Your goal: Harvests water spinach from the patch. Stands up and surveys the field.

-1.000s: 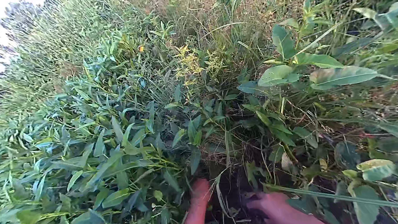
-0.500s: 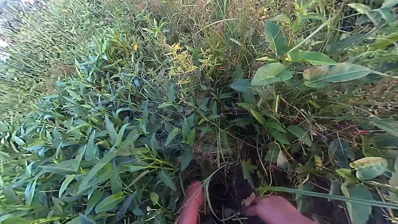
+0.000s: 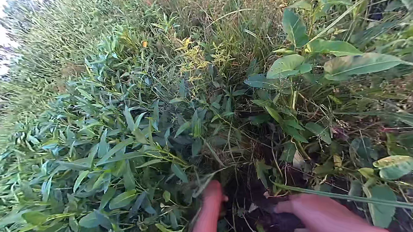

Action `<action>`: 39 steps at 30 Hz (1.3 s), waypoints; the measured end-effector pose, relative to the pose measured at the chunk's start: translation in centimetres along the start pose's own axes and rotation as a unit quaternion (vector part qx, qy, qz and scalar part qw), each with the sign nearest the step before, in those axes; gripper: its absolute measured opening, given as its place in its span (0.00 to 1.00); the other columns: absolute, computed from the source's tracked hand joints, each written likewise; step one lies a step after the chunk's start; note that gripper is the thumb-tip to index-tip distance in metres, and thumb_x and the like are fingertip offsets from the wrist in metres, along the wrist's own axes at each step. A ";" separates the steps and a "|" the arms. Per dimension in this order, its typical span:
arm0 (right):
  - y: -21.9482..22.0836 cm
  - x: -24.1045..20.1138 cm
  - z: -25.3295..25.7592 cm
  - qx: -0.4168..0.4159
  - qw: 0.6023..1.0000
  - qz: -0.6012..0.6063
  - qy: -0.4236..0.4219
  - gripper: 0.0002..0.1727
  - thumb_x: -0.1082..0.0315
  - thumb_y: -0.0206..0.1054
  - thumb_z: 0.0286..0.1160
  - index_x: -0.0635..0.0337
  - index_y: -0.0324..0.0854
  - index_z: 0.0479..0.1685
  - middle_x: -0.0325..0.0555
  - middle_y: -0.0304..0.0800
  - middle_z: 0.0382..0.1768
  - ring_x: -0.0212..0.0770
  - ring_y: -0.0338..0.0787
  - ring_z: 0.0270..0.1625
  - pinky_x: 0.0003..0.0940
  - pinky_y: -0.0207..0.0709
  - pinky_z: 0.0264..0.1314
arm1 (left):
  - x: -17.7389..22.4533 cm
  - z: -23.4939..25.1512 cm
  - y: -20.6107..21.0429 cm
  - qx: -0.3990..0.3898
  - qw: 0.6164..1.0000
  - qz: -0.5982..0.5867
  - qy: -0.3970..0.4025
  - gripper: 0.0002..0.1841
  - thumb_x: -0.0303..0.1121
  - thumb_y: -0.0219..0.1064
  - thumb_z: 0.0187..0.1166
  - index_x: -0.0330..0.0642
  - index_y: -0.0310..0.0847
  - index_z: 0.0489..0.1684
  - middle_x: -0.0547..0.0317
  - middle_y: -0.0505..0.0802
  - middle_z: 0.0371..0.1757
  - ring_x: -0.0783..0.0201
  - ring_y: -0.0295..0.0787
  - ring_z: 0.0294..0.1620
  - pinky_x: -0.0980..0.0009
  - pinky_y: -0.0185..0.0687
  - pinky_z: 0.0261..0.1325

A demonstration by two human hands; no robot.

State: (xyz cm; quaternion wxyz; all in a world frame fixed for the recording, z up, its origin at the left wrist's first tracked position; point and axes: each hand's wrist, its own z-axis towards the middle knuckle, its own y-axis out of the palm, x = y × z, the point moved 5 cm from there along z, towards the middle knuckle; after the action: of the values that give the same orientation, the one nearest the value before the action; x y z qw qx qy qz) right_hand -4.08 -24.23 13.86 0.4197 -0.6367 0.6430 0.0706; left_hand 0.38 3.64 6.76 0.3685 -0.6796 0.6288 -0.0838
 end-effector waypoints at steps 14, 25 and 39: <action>1.9 1.9 -0.8 -0.048 0.998 0.001 0.049 0.30 0.65 0.77 0.68 0.44 0.80 0.75 0.62 0.89 0.62 0.69 0.87 0.66 0.74 0.77 0.63 | -3.8 2.8 1.4 -0.017 0.986 -0.162 -0.030 0.30 0.47 0.69 0.79 0.30 0.78 0.73 0.34 0.85 0.73 0.40 0.80 0.77 0.39 0.72 0.78; 1.8 2.9 -0.5 -0.059 0.997 -0.010 0.053 0.33 0.64 0.78 0.66 0.41 0.79 0.77 0.62 0.89 0.63 0.68 0.86 0.67 0.73 0.76 0.64 | -3.3 2.3 -3.1 0.090 0.982 -0.167 -0.022 0.28 0.44 0.65 0.84 0.31 0.77 0.75 0.34 0.84 0.75 0.39 0.78 0.79 0.39 0.71 0.80; 3.1 4.5 -0.8 -0.032 0.999 0.023 0.030 0.34 0.66 0.80 0.65 0.43 0.79 0.77 0.63 0.88 0.65 0.70 0.86 0.68 0.74 0.76 0.64 | 0.3 2.6 1.6 0.086 0.993 -0.071 -0.025 0.21 0.30 0.59 0.85 0.33 0.79 0.75 0.37 0.83 0.77 0.41 0.76 0.81 0.44 0.70 0.82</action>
State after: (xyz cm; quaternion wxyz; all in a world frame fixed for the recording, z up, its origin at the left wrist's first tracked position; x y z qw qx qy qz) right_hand -6.44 -27.62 10.20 0.3773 -0.6368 0.6674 0.0817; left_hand 0.67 4.52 3.83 0.4343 -0.6900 0.5601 -0.1467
